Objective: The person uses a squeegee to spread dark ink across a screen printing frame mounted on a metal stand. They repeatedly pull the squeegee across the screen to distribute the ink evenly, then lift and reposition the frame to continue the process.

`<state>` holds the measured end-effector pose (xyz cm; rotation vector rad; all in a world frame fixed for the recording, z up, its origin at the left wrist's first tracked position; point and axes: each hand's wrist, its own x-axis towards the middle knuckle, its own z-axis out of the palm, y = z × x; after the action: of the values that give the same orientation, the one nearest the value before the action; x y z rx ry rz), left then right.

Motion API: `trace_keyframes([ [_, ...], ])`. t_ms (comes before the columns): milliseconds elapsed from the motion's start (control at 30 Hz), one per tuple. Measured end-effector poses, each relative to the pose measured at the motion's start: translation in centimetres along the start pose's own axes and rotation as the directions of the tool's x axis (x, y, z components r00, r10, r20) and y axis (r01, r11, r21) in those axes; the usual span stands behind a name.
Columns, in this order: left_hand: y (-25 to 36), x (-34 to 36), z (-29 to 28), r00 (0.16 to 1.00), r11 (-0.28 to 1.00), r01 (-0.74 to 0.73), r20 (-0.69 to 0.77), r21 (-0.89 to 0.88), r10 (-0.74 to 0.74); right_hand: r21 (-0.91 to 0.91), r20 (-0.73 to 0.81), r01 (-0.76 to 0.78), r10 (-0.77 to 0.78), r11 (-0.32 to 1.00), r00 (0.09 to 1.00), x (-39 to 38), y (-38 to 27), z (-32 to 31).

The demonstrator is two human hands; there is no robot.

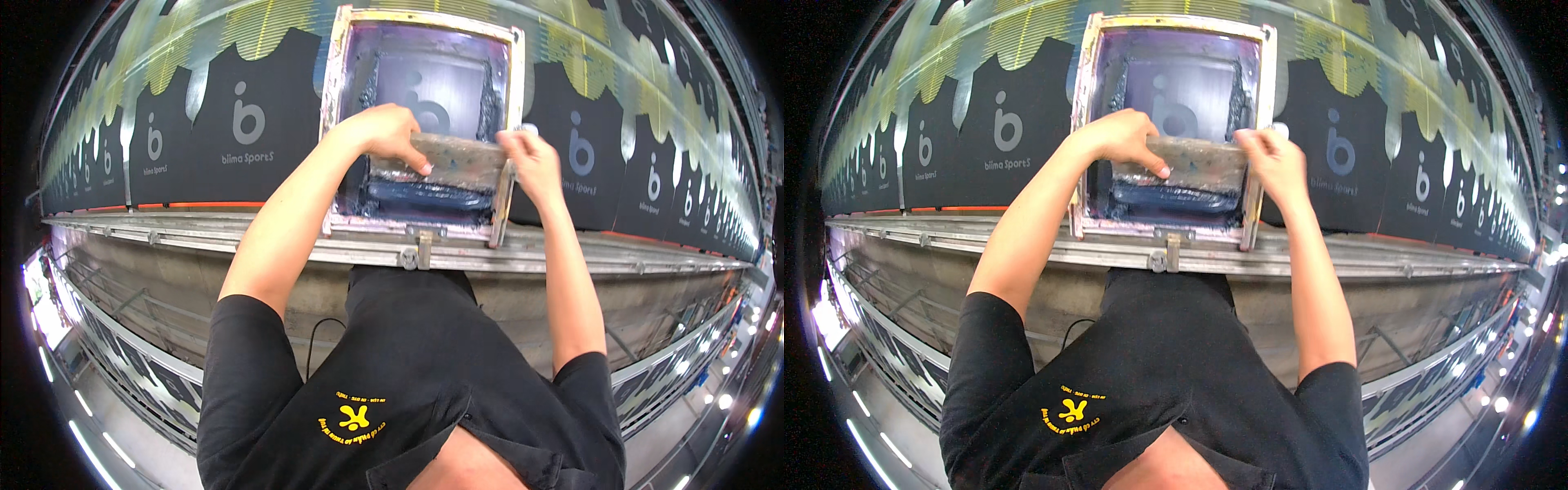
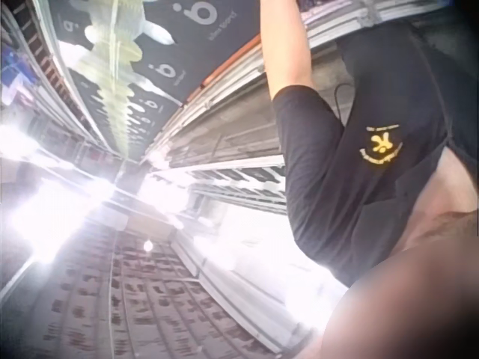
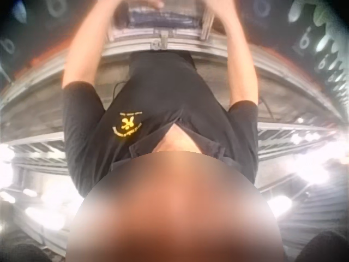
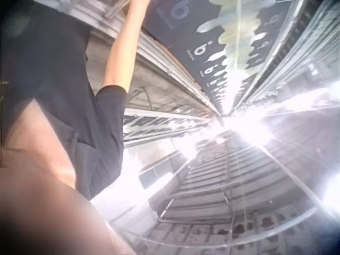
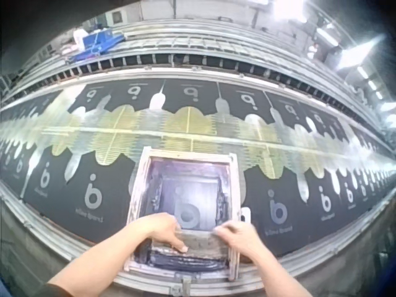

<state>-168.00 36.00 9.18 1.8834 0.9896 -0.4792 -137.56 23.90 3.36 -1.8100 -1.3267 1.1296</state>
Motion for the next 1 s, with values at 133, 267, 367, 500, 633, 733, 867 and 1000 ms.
trace_keyframes([
  [133,-1.6,2.7,-5.8,0.946,0.978,-0.099,-0.287,0.184,0.150,0.010,-0.471,-0.165,0.150,0.986,0.869,2.4,4.9,-2.3],
  [267,-2.5,6.5,-10.7,0.879,0.937,-0.113,-0.407,0.329,0.249,0.224,-0.369,-0.281,0.348,0.933,0.861,3.2,7.3,-1.1],
  [367,-4.6,9.2,-11.1,0.853,0.925,-0.061,-0.461,0.376,0.244,0.413,-0.068,-0.439,0.508,0.798,0.859,3.6,4.7,-0.2],
  [500,-5.3,8.5,-9.2,0.819,0.936,-0.034,-0.527,0.349,0.226,0.448,-0.126,-0.400,0.500,0.799,0.857,3.0,2.0,-0.9],
  [633,-4.8,2.7,-2.2,0.745,0.971,-0.093,-0.632,0.219,0.214,0.474,-0.159,-0.318,0.435,0.821,0.886,2.3,-1.5,-1.5],
  [733,-5.3,-2.0,8.3,0.629,0.920,-0.145,-0.684,0.363,0.369,0.493,-0.194,-0.291,0.430,0.820,0.882,2.0,-1.6,-1.8],
  [867,-4.1,-10.0,18.6,0.630,0.918,-0.124,-0.685,0.376,0.366,0.415,-0.273,-0.167,0.297,0.895,0.915,2.8,-0.1,-0.8],
  [1000,-4.6,-12.3,17.4,0.642,0.916,-0.169,-0.664,0.364,0.383,0.357,-0.495,0.006,0.184,0.934,0.849,2.7,-1.5,1.0],
])
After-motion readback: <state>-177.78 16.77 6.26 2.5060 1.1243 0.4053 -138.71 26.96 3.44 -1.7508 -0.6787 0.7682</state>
